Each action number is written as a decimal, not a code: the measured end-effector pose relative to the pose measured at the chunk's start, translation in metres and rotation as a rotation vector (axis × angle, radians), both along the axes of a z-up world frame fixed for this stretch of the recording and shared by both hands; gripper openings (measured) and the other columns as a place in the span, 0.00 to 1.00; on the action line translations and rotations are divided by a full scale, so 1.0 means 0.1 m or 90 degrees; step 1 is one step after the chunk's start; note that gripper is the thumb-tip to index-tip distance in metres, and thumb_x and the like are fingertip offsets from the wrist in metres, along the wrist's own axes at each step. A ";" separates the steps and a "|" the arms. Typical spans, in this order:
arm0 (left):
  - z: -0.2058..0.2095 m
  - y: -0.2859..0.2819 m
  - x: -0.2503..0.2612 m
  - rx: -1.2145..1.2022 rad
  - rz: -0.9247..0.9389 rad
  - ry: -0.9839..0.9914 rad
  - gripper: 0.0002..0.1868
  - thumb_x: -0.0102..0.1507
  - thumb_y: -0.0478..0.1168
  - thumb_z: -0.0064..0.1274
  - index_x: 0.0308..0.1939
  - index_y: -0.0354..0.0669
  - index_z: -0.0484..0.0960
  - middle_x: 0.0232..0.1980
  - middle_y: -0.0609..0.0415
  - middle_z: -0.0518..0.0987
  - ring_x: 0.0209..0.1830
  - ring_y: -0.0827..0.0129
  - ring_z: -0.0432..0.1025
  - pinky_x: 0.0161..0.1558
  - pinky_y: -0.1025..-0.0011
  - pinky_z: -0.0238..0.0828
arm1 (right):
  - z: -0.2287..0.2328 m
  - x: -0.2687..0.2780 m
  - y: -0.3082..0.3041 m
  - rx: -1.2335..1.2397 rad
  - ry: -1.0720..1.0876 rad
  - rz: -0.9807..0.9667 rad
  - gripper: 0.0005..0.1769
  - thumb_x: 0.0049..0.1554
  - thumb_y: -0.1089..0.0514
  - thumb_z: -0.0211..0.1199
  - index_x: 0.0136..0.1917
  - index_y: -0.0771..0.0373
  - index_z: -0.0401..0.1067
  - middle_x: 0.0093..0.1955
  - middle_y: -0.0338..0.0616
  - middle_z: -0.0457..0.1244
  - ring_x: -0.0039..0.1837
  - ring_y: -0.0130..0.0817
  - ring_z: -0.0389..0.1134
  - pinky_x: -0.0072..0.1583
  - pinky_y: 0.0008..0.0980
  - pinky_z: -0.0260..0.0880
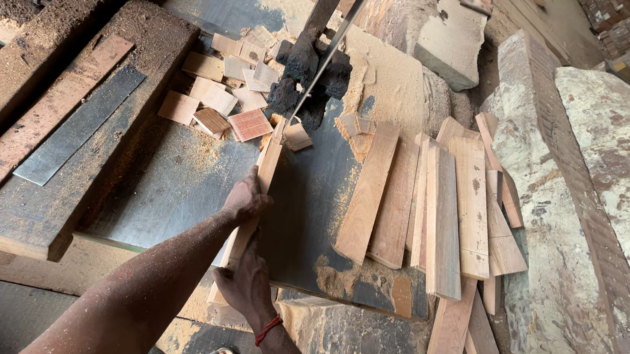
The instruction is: The person feeds wood pieces through a band saw to cut them into smaller strips.
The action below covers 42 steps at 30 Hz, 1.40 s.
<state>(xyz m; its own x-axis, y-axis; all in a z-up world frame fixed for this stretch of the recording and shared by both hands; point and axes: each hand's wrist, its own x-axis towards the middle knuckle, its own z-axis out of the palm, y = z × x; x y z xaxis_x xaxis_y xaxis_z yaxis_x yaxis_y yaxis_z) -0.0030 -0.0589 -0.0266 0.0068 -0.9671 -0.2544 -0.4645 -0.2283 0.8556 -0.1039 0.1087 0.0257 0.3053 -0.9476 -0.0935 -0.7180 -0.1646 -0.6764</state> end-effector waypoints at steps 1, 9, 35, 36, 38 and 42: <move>0.01 -0.01 0.00 0.000 0.003 -0.004 0.54 0.55 0.43 0.62 0.79 0.36 0.47 0.58 0.30 0.79 0.57 0.42 0.76 0.61 0.55 0.75 | 0.01 0.01 0.00 -0.020 -0.004 0.001 0.60 0.51 0.56 0.70 0.77 0.84 0.31 0.55 0.75 0.65 0.56 0.65 0.70 0.62 0.53 0.72; -0.01 -0.13 -0.01 0.020 0.011 0.001 0.57 0.55 0.43 0.63 0.81 0.37 0.45 0.61 0.29 0.77 0.58 0.44 0.76 0.62 0.56 0.74 | 0.20 0.06 -0.10 0.086 -0.037 -0.031 0.58 0.52 0.59 0.64 0.78 0.83 0.28 0.51 0.70 0.67 0.49 0.55 0.76 0.54 0.40 0.82; -0.01 -0.33 -0.02 0.018 0.009 -0.029 0.57 0.55 0.44 0.65 0.80 0.35 0.45 0.59 0.29 0.78 0.58 0.43 0.76 0.62 0.56 0.74 | 0.20 0.08 -0.24 0.117 -0.028 -0.064 0.60 0.50 0.59 0.61 0.81 0.77 0.24 0.54 0.71 0.66 0.50 0.55 0.76 0.54 0.39 0.82; -0.03 -0.34 -0.03 0.021 0.006 -0.037 0.57 0.56 0.44 0.65 0.80 0.35 0.44 0.58 0.29 0.78 0.57 0.43 0.76 0.62 0.56 0.74 | 0.15 0.07 -0.25 0.096 -0.024 -0.054 0.59 0.50 0.58 0.62 0.80 0.77 0.27 0.54 0.71 0.67 0.50 0.55 0.76 0.55 0.40 0.81; -0.08 -0.38 -0.04 0.031 0.009 -0.030 0.57 0.55 0.44 0.64 0.80 0.36 0.44 0.58 0.29 0.79 0.57 0.43 0.77 0.61 0.56 0.76 | 0.08 0.05 -0.28 0.049 -0.016 -0.034 0.56 0.51 0.57 0.64 0.79 0.77 0.33 0.54 0.70 0.67 0.50 0.55 0.76 0.55 0.41 0.79; -0.21 -0.45 -0.05 0.000 0.012 -0.036 0.58 0.54 0.45 0.66 0.79 0.34 0.45 0.57 0.30 0.80 0.58 0.42 0.76 0.62 0.57 0.74 | 0.13 0.07 -0.27 0.045 -0.017 -0.054 0.58 0.50 0.59 0.63 0.80 0.78 0.29 0.54 0.68 0.66 0.51 0.55 0.75 0.55 0.43 0.80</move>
